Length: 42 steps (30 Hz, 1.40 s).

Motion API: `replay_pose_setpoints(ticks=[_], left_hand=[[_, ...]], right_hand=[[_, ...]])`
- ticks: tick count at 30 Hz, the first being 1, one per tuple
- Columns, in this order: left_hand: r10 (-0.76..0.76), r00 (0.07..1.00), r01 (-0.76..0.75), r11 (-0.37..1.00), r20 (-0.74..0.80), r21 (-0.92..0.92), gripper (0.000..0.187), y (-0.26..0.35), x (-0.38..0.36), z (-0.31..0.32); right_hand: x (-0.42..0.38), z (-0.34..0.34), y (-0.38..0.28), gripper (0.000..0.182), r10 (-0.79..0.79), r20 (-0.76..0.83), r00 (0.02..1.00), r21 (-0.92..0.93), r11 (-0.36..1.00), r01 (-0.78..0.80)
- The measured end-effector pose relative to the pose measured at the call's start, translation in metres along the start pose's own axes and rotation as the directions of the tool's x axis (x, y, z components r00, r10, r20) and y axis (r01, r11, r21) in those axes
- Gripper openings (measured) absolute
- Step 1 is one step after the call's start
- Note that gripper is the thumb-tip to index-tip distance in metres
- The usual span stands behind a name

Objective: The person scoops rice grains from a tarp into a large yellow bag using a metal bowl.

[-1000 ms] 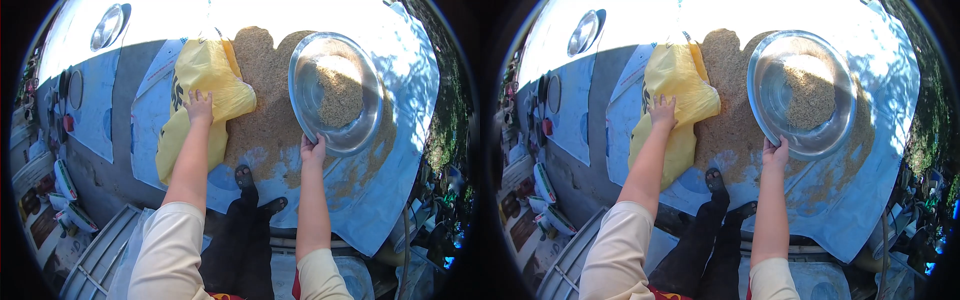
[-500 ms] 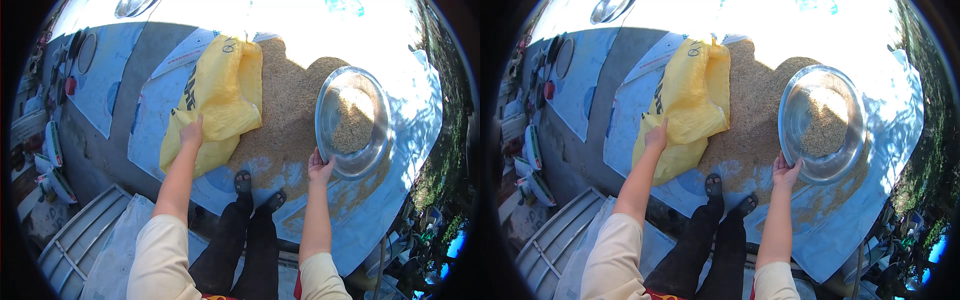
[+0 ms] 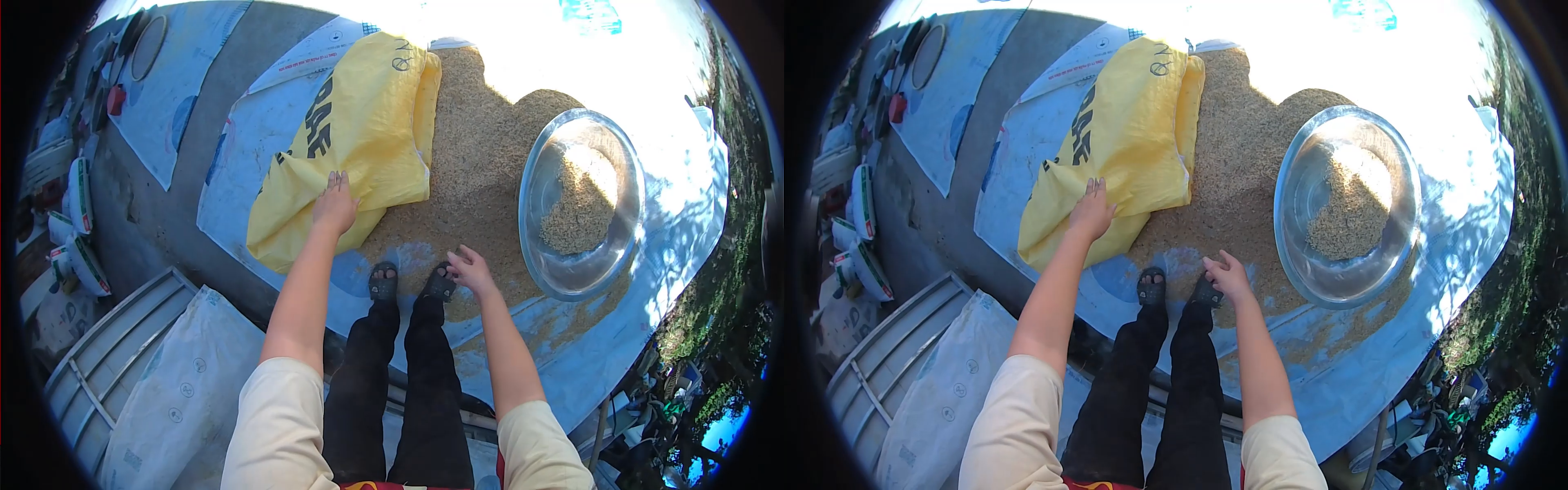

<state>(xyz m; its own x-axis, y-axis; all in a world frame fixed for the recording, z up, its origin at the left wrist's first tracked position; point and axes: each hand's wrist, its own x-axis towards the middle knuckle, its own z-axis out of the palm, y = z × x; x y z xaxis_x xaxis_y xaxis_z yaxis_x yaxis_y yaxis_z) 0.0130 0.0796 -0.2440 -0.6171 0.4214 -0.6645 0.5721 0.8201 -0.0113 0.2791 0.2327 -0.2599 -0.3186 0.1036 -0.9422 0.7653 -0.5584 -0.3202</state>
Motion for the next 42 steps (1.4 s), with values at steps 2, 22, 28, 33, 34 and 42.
replay_pose_setpoints(ticks=[2, 22, 28, 33, 34, 42], left_hand=[[0.048, 0.992, -0.066, 0.985, -0.116, -0.158, 0.054, 0.004, -0.018, -0.008], [0.054, 0.942, -0.216, 0.854, -0.331, -0.473, 0.036, -0.088, -0.222, -0.025], [-0.090, 0.924, -0.105, 0.876, -0.373, -0.471, 0.042, -0.091, -0.229, -0.032], [-0.078, 0.948, -0.159, 0.726, -0.310, -0.669, 0.043, -0.080, -0.207, -0.110], [-0.081, 0.947, -0.168, 0.700, -0.311, -0.694, 0.044, -0.071, -0.200, -0.124], [-0.055, 0.976, -0.001, 0.967, -0.212, -0.255, 0.048, 0.003, -0.154, -0.179]], right_hand=[[0.008, 0.010, -0.003, 0.082, -0.084, -0.038, 0.996, -0.113, 0.990, 0.079], [-0.006, 0.102, -0.097, 0.070, -0.869, -0.037, 0.493, -0.664, 0.390, 0.638], [-0.083, 0.131, -0.100, 0.029, -0.872, 0.290, 0.395, -0.630, 0.137, 0.764], [-0.168, 0.165, -0.105, 0.042, -0.555, 0.708, 0.437, -0.625, -0.203, 0.754], [-0.178, 0.169, -0.106, 0.042, -0.563, 0.702, 0.436, -0.628, -0.201, 0.751], [-0.214, 0.188, -0.090, 0.054, -0.409, 0.827, 0.385, -0.503, -0.236, 0.831]])
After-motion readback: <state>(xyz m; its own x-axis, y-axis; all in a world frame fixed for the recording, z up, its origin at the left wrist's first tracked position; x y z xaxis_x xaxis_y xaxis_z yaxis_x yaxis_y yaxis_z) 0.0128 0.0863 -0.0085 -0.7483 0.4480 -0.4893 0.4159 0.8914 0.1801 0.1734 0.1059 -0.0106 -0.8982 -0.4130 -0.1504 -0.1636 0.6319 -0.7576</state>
